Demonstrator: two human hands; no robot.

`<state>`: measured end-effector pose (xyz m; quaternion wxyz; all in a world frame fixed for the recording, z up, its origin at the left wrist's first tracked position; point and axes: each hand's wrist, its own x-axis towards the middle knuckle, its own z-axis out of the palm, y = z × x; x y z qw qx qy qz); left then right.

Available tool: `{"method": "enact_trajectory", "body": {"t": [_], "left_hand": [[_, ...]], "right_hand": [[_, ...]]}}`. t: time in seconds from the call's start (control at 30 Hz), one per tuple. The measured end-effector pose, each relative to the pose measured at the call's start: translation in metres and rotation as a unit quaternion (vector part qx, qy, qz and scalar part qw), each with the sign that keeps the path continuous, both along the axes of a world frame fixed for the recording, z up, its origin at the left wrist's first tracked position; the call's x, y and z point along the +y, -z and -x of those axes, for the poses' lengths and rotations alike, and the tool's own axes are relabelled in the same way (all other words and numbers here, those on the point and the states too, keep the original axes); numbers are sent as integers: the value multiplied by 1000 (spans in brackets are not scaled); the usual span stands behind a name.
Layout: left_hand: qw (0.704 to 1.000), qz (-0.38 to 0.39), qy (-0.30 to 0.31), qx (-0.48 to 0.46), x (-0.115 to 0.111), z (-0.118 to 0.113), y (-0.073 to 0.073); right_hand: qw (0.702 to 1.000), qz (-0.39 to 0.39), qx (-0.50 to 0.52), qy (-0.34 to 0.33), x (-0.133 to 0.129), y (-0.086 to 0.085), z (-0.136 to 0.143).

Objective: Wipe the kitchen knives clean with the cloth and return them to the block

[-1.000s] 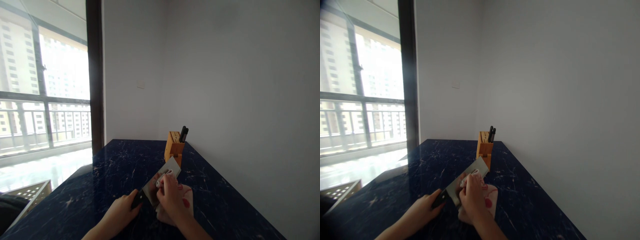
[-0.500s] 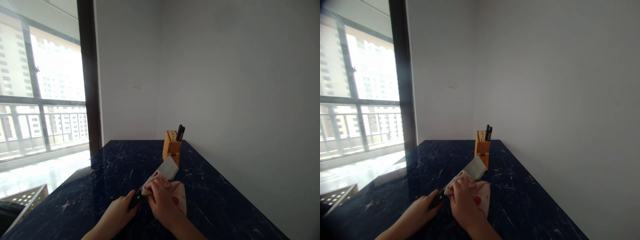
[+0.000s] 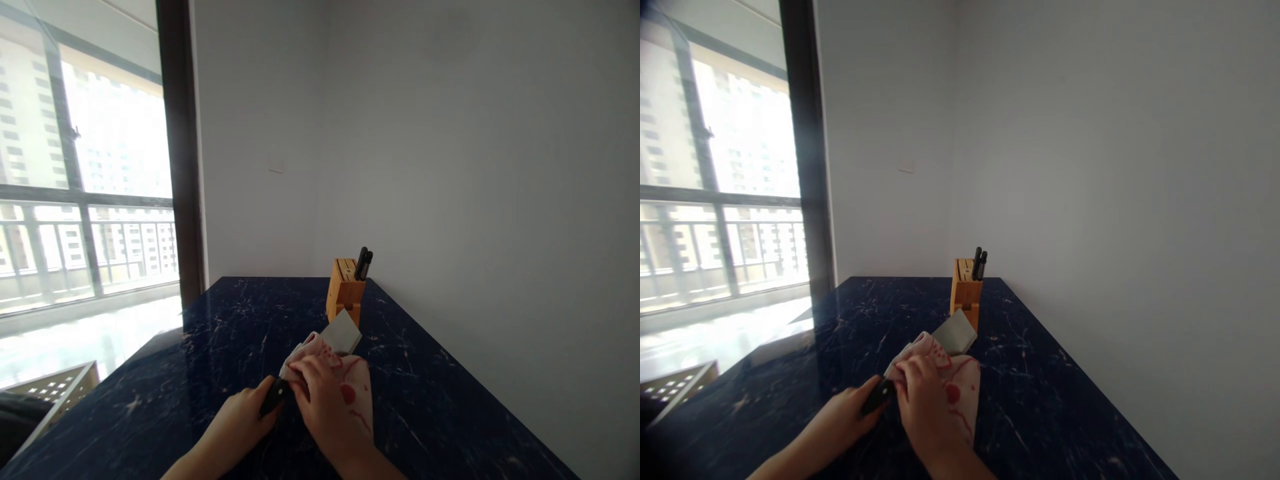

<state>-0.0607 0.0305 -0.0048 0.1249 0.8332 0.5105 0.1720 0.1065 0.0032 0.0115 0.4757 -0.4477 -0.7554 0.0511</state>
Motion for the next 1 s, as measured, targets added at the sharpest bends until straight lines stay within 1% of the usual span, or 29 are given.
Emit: {"method": "enact_trajectory", "body": {"t": [0.1, 0.23, 0.3, 0.4, 0.5, 0.63, 0.73, 0.8, 0.9, 1.0], "left_hand": [[1000, -1, 2, -4, 1, 0, 1], [999, 26, -4, -20, 1, 1, -1], [998, 52, -4, -32, 1, 1, -5], [996, 77, -8, -44, 1, 1, -9], [995, 84, -4, -59, 3, 3, -7], [994, 86, 9, -73, 5, 6, -3], [993, 87, 15, -82, 3, 7, -4], [993, 87, 15, -84, 1, 6, -6], [993, 96, 3, -73, 0, 5, -7], [992, 103, -6, -71, 1, 5, -6]], "right_hand": [[1000, 16, -13, -5, -4, 0, 5], [999, 40, -29, 20, -1, 3, -1], [997, 53, -53, 31, -1, 5, -5], [992, 63, -105, 24, -1, 6, -9], [988, 59, -140, 31, -1, 5, -11], [984, 54, -139, 93, 10, 5, -21], [978, 40, -131, 158, 23, 6, -41], [974, 36, -129, 180, 29, 6, -55], [975, 37, -131, 176, 30, 5, -66], [979, 40, -148, 138, 22, 4, -59]]}}
